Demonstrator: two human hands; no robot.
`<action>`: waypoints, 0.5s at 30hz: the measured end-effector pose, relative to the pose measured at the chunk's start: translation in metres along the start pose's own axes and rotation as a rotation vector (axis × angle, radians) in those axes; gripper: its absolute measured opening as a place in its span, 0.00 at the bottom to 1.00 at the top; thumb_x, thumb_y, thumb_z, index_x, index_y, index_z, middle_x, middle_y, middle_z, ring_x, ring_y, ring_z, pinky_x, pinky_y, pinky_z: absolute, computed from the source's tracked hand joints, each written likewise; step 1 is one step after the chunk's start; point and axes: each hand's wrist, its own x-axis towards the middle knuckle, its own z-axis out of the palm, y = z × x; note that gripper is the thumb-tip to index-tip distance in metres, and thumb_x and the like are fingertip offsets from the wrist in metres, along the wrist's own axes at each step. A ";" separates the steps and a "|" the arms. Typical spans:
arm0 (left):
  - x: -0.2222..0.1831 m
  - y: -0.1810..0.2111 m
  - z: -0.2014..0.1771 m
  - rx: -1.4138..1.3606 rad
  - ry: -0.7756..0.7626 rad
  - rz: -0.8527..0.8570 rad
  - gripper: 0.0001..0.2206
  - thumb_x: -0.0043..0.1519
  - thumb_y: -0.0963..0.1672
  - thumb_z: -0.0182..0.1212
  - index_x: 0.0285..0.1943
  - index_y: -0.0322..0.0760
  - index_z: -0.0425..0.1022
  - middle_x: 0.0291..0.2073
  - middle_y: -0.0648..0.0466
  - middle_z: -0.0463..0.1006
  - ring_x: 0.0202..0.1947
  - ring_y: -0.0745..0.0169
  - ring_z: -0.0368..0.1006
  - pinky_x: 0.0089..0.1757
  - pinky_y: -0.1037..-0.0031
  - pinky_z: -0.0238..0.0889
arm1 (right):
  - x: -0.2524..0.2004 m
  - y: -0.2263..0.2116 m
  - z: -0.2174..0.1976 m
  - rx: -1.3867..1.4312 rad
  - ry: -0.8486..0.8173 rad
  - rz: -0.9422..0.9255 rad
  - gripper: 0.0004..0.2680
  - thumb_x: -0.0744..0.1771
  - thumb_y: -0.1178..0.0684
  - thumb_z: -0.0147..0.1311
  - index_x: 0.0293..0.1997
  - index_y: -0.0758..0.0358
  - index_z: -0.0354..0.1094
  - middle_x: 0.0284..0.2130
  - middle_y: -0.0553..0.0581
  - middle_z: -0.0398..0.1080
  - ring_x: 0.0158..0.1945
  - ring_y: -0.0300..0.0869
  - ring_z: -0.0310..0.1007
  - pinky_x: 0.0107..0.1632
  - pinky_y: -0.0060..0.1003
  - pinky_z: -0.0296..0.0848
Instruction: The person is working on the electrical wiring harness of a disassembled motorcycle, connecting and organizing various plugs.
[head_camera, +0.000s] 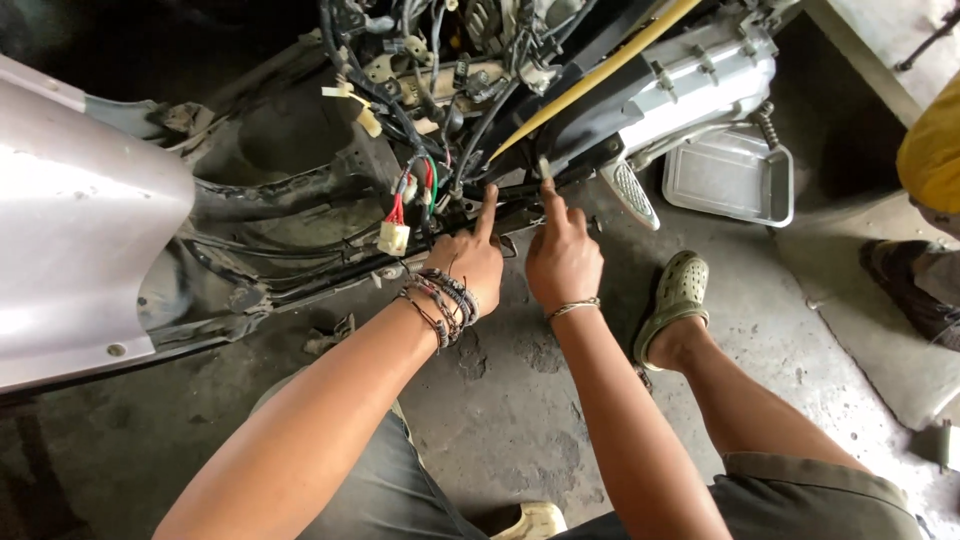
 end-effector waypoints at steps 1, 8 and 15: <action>-0.002 -0.001 -0.002 0.001 0.000 -0.008 0.30 0.62 0.43 0.62 0.72 0.18 0.59 0.78 0.34 0.27 0.52 0.34 0.74 0.50 0.49 0.70 | -0.002 0.001 -0.003 0.004 -0.002 -0.007 0.23 0.67 0.55 0.46 0.72 0.41 0.52 0.42 0.65 0.68 0.41 0.72 0.76 0.47 0.64 0.76; -0.016 -0.002 -0.018 -0.134 -0.042 -0.008 0.28 0.65 0.45 0.59 0.73 0.26 0.60 0.79 0.39 0.24 0.57 0.33 0.71 0.54 0.48 0.68 | -0.037 0.030 0.004 0.055 -0.136 0.093 0.19 0.66 0.48 0.50 0.67 0.35 0.60 0.40 0.61 0.72 0.46 0.65 0.76 0.48 0.62 0.76; -0.015 -0.009 -0.023 -0.232 -0.043 -0.004 0.26 0.65 0.46 0.57 0.72 0.31 0.64 0.80 0.43 0.28 0.60 0.32 0.70 0.53 0.50 0.70 | -0.100 0.057 0.029 0.352 -0.073 0.288 0.18 0.69 0.54 0.48 0.69 0.42 0.65 0.43 0.67 0.74 0.52 0.64 0.73 0.52 0.59 0.74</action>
